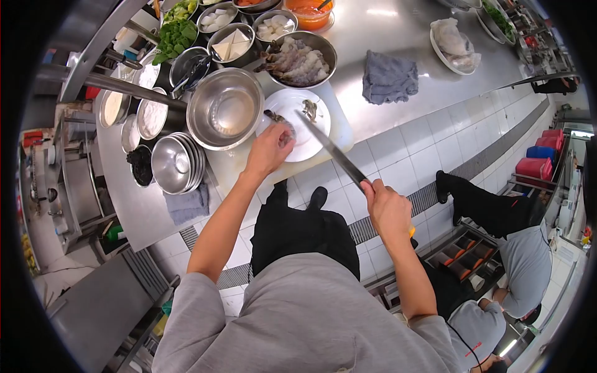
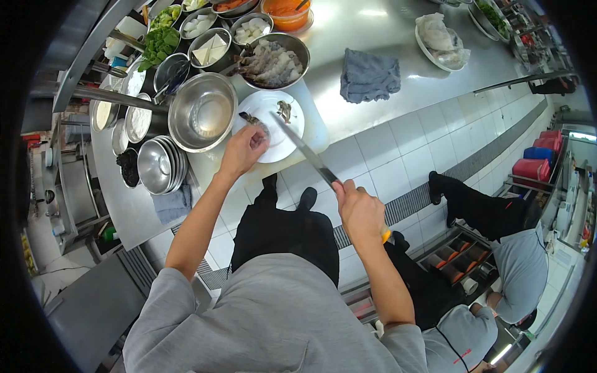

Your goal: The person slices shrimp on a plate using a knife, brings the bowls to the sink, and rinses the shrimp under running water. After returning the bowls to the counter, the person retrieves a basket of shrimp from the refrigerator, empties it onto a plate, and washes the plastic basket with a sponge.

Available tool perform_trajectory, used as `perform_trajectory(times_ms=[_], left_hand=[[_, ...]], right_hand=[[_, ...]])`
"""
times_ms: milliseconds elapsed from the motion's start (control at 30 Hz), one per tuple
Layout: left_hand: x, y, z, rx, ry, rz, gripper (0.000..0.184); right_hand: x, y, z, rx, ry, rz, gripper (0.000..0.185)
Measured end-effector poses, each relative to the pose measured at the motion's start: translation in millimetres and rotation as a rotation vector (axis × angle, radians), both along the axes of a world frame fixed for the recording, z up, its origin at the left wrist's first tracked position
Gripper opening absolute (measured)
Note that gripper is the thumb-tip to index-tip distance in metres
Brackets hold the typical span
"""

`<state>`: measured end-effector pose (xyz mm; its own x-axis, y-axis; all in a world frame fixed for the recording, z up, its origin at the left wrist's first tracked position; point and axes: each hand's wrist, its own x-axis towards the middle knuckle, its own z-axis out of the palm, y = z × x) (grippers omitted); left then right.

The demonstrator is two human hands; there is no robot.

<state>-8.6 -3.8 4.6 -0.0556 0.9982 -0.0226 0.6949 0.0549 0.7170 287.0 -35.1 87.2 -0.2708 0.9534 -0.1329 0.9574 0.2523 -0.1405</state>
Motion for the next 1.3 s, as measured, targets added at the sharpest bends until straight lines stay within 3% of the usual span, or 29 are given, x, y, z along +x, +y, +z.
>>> perform_trajectory(times_ms=[167,233,333,567,767,900,1000,1100,1300], left_hand=[[-2.8,1.9,5.9,0.004,-0.029,-0.069,0.021],[-8.6,1.6,-5.0,0.274,0.178,-0.356,0.032],[-8.1,-7.8,-11.1,0.194,0.149,-0.376,0.04],[15.0,-2.3,-12.4,0.319,0.463,-0.219,0.041],[8.6,15.2,10.8,-0.039,0.154,-0.009,0.037],[-1.5,17.7,29.7,-0.059,0.206,0.028,0.028],[-6.6,15.9,31.6,-0.068,0.253,-0.06,0.027],[-5.0,11.3,14.8,0.002,0.368,-0.101,0.028],[3.9,6.4,11.4,0.099,0.473,-0.138,0.026]], right_hand=[[14.5,0.7,10.6,-0.009,0.065,-0.041,0.038],[21.7,-6.8,12.1,-0.035,0.079,-0.018,0.038],[21.9,-13.9,2.6,-0.12,0.141,-0.046,0.038],[13.9,-23.6,-15.6,-0.254,0.2,-0.12,0.04],[18.1,-17.4,-15.2,-0.303,0.252,-0.133,0.043],[16.6,-15.0,-11.7,-0.318,0.261,-0.139,0.043],[17.2,-16.0,-15.5,-0.333,0.221,-0.088,0.037],[21.2,-18.8,-24.2,-0.325,0.354,0.05,0.03],[-5.1,-22.5,-14.2,-0.435,0.19,0.129,0.019]])
